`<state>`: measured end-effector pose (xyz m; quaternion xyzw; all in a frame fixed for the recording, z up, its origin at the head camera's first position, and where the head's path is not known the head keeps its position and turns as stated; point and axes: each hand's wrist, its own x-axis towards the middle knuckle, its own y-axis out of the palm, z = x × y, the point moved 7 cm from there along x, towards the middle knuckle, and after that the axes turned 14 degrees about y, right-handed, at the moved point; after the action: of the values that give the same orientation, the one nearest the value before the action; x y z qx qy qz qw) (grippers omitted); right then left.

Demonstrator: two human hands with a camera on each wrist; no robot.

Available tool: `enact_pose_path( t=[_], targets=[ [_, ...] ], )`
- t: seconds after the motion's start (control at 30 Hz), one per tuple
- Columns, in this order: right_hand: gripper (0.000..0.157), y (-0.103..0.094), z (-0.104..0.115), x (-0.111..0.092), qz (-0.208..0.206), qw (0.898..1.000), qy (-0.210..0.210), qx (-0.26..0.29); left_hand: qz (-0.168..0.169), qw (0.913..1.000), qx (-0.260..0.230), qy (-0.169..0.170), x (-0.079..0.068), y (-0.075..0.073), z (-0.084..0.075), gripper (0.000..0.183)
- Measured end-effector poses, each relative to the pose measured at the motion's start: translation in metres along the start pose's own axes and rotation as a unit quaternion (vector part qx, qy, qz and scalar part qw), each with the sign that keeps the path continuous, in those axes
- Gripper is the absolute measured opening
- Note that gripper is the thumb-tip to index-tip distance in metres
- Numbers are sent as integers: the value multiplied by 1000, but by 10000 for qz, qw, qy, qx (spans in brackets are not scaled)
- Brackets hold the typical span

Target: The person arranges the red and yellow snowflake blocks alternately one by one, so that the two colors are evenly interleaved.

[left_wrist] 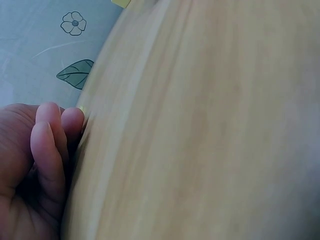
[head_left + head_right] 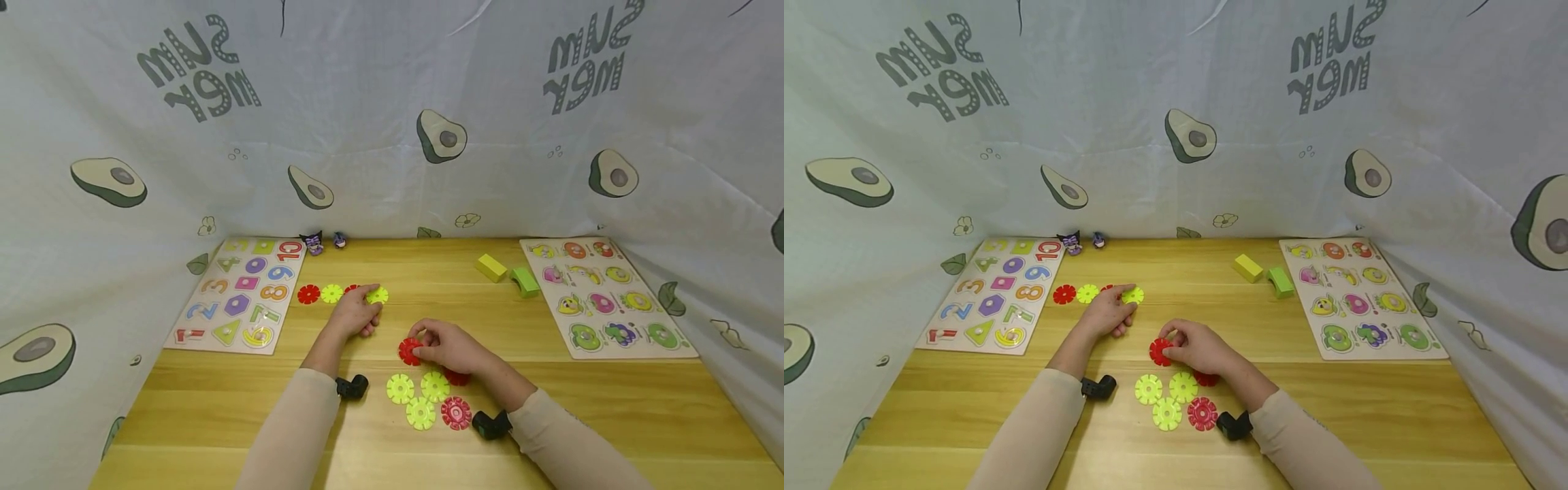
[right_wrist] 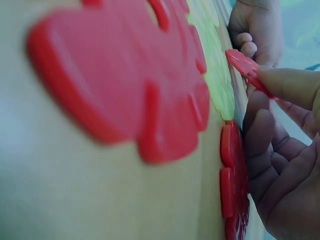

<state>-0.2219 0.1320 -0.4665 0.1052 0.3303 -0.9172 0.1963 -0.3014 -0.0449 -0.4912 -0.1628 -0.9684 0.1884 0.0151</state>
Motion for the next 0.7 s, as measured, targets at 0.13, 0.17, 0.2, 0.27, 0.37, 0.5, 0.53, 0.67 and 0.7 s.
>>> enact_pose_path(
  t=[0.13, 0.17, 0.2, 0.27, 0.37, 0.5, 0.53, 0.67, 0.7],
  targets=[
    [20, -2, 0, 8, 124, 9976, 252, 626, -5, 10000, -31, 11, 0, 0, 0, 51],
    [21, -3, 0, 12, 147, 9957, 364, 838, 0, 10000, -32, 4, 1, 0, 0, 51],
    [22, -3, 0, 15, 147, 9933, 487, 1040, 1, 10000, -23, -3, 1, 0, 0, 51],
    [24, -6, 2, 25, 48, 9884, 693, 1348, -3, 10000, -2, -5, 0, -1, 0, 51],
    [28, -14, 4, 40, -284, 9850, 949, 1410, 14, 10000, 1, 11, 0, -1, 0, 52],
    [32, -24, 8, 61, -625, 9855, 1138, 1095, 57, 10000, -42, 1, 1, 0, 0, 51],
    [32, -26, 9, 66, -668, 9856, 1157, 1032, 62, 10000, -42, -15, 1, 0, 0, 51],
    [33, -32, 11, 81, -738, 9865, 1161, 886, 21, 10000, 18, -41, 2, -1, 1, 51],
    [32, -33, 11, 84, -735, 9868, 1158, 859, 17, 10000, 46, -39, 2, -1, 1, 51]
  ],
)
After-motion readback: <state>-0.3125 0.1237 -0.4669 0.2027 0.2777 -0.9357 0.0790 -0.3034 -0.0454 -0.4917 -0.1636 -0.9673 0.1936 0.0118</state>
